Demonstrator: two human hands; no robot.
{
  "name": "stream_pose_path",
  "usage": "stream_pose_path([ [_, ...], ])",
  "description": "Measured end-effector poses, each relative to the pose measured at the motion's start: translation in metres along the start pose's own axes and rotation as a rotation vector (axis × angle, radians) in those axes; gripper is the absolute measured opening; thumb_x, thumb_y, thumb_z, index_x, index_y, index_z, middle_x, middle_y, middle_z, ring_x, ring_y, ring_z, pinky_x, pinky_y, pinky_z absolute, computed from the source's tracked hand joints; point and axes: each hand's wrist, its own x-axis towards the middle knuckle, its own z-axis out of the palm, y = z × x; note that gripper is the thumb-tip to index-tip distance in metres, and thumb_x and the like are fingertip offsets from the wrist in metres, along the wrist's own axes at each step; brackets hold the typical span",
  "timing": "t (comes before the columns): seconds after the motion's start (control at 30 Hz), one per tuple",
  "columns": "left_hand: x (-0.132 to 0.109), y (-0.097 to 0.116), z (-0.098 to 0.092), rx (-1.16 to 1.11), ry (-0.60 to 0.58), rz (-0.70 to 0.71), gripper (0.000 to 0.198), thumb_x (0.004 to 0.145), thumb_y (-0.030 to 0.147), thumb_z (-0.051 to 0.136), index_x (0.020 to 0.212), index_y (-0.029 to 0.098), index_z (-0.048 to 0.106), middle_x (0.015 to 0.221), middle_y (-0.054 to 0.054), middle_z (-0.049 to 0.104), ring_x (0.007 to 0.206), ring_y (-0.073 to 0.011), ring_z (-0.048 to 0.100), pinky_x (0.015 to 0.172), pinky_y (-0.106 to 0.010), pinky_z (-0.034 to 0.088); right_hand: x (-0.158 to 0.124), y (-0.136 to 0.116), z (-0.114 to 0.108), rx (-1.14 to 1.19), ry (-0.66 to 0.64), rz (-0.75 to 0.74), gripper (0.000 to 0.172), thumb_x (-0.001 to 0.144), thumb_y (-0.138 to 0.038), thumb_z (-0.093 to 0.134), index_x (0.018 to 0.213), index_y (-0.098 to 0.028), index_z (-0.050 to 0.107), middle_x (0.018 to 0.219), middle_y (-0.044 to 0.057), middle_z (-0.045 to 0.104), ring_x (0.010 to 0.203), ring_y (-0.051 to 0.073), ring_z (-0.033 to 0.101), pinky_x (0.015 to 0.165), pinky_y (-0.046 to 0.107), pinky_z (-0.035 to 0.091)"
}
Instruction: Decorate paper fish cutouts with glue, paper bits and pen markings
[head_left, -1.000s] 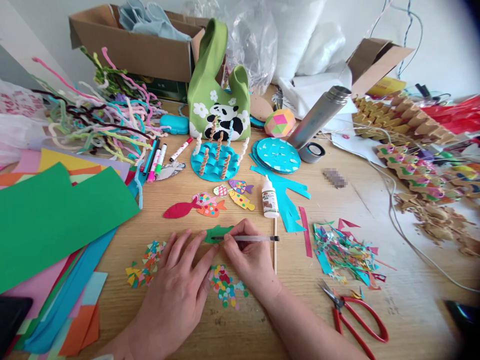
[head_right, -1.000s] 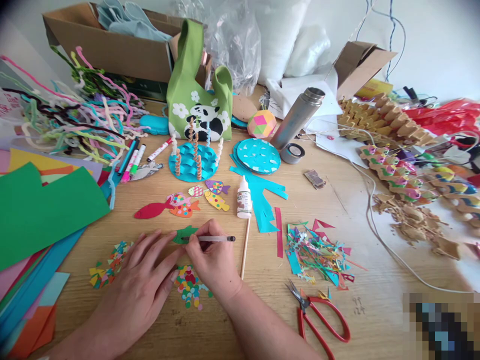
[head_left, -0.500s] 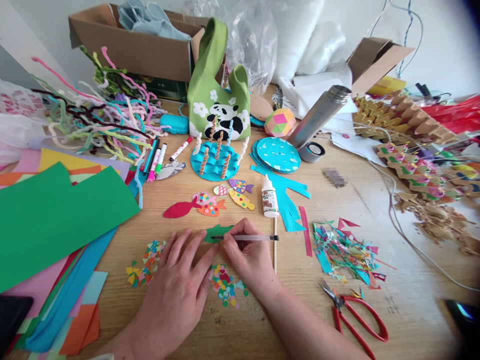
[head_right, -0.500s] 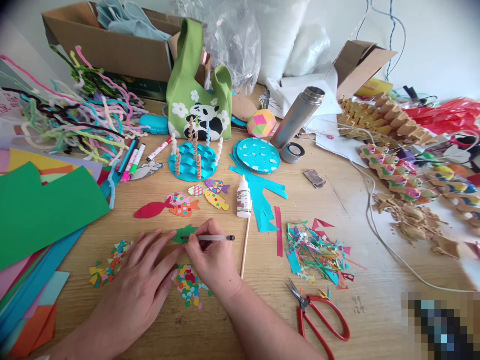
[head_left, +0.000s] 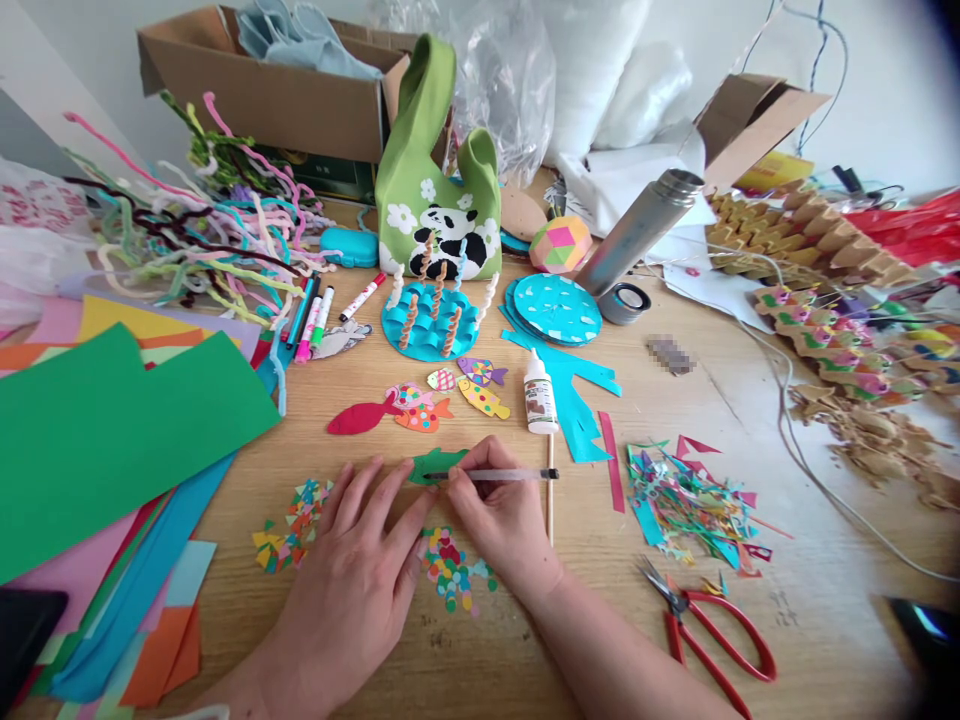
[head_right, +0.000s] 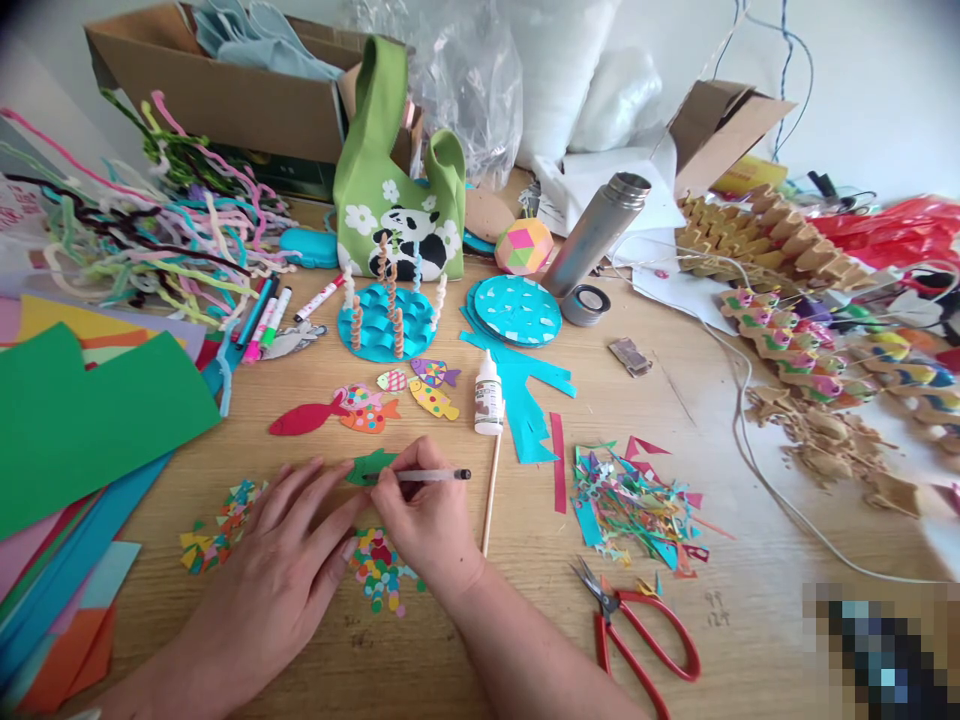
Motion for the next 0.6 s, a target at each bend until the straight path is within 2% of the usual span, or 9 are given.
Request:
stream_pose_path([
  [0.6, 0.0003, 0.0001, -0.0011, 0.001, 0.016, 0.0, 0.043, 0.093, 0.02, 0.051, 0.136, 0.026, 0.055, 0.144, -0.01, 0.05, 0.136, -0.0334, 0.04, 0.113, -0.061, 0.037, -0.0003, -0.0006, 0.0, 0.007, 0.002, -0.004, 0.016, 0.075, -0.024, 0.061, 0.067, -0.022, 0.047, 0.054, -0.006, 0.045, 0.047, 0.01, 0.041, 0.043, 0.02, 0.032],
])
